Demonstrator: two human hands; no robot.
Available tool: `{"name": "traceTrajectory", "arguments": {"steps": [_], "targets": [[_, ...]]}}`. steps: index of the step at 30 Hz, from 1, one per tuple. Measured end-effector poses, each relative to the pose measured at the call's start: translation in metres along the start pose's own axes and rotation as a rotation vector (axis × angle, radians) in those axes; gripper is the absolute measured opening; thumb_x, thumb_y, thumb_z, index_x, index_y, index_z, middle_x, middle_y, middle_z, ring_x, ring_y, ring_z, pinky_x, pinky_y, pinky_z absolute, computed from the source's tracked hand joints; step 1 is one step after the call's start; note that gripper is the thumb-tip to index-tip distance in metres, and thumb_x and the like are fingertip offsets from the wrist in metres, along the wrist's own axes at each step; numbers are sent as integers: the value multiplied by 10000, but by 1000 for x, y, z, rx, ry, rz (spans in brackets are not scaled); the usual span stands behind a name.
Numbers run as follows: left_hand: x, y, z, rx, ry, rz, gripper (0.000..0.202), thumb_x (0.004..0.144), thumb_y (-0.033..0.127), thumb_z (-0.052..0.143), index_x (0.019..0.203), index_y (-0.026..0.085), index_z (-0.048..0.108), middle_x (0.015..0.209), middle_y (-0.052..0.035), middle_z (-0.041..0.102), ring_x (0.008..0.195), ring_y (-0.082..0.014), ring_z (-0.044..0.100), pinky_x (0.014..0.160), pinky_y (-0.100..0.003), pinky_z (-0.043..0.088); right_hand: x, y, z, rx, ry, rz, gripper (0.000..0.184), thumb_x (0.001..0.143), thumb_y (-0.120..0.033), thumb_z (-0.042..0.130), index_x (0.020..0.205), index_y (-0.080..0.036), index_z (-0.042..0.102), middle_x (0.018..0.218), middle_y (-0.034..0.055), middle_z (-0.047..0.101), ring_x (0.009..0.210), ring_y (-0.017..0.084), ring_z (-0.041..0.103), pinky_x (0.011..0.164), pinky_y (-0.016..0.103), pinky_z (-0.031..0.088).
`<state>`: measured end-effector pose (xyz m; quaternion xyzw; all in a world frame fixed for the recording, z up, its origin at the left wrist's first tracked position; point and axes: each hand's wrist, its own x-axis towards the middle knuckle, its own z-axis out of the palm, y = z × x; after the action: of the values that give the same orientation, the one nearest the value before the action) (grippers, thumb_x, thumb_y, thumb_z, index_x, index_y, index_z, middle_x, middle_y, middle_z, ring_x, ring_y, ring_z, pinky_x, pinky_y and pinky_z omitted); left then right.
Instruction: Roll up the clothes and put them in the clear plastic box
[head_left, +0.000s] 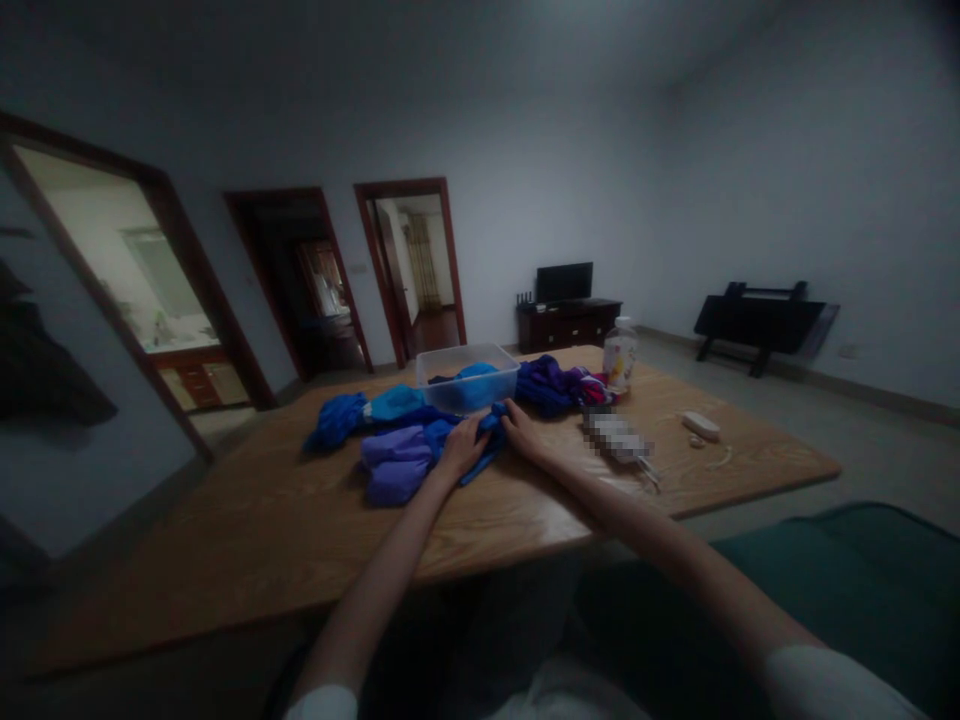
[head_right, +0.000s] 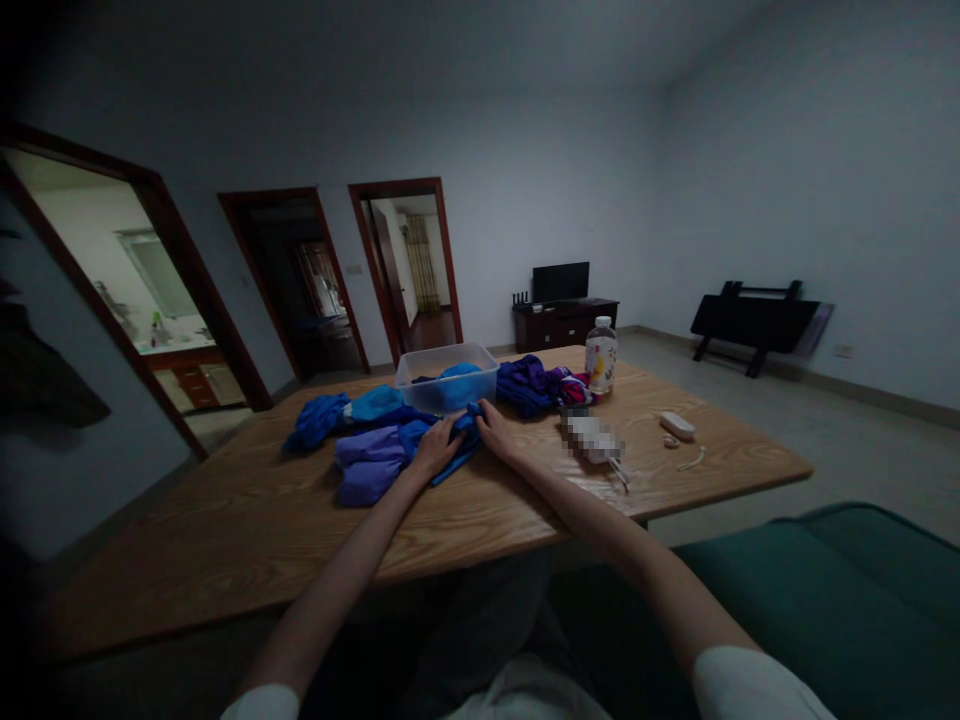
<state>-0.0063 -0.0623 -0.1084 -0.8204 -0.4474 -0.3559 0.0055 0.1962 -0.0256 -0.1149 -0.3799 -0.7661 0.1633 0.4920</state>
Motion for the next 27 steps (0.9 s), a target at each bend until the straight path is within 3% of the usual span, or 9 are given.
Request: {"name": "traceTrajectory", "arguments": {"steps": [4, 6, 11, 16, 20, 23, 27], "targets": [[0, -2, 0, 56, -61, -171, 360, 1018, 326, 538, 1325, 168, 641, 1203, -146, 739, 1128, -292, 701, 1011, -400, 515, 0, -3, 10, -38, -87, -117, 317, 1001, -317, 479, 1282, -221, 590, 1358, 121, 591, 1259, 255, 571, 1144, 448, 444], [0, -3, 0, 37, -52, -240, 384, 1021, 352, 539, 1349, 174, 633, 1200, -149, 746, 1110, -295, 712, 985, -387, 521, -2, -8, 13, -46, -142, -145, 327, 1035, -380, 475, 1306, -225, 573, 1363, 115, 574, 1276, 243, 558, 1161, 436, 426], [-2, 2, -4, 3, -18, -199, 436, 1020, 337, 540, 1431, 198, 584, 1328, -139, 700, 1193, -294, 682, 1021, -393, 515, -5, -18, 13, -10, -156, -166, 397, 1032, -459, 536, 1359, -235, 537, 1367, 107, 581, 1279, 236, 561, 1149, 428, 436], [-2, 6, -7, -4, 0, -104, 376, 998, 293, 564, 1358, 209, 627, 1309, -106, 700, 1184, -270, 677, 1026, -378, 523, -5, -11, 11, 11, -130, -137, 308, 983, -325, 565, 1272, -219, 588, 1294, 110, 645, 1172, 253, 620, 1099, 461, 480], [-2, 6, -7, -36, -12, -11, 407, 1009, 398, 559, 1357, 191, 598, 1296, -113, 691, 1166, -260, 672, 1019, -373, 521, -5, -5, 7, -24, -41, -162, 409, 917, -231, 585, 1325, -238, 575, 1375, 111, 599, 1255, 264, 580, 1134, 472, 461], [-2, 6, -5, -56, -80, -16, 419, 1049, 500, 444, 1223, 170, 635, 1175, -126, 716, 1087, -270, 687, 966, -391, 532, -3, -5, 5, -42, -19, -222, 406, 887, -126, 526, 1276, -225, 594, 1302, 107, 595, 1182, 237, 594, 1077, 426, 503], [-1, 5, -1, -176, -90, -91, 486, 1085, 513, 303, 1136, 174, 647, 1119, -126, 728, 1040, -259, 696, 944, -387, 529, -2, -13, 5, -77, -9, -294, 442, 867, -28, 448, 1228, -218, 618, 1249, 104, 546, 1111, 209, 587, 995, 368, 537]]}}
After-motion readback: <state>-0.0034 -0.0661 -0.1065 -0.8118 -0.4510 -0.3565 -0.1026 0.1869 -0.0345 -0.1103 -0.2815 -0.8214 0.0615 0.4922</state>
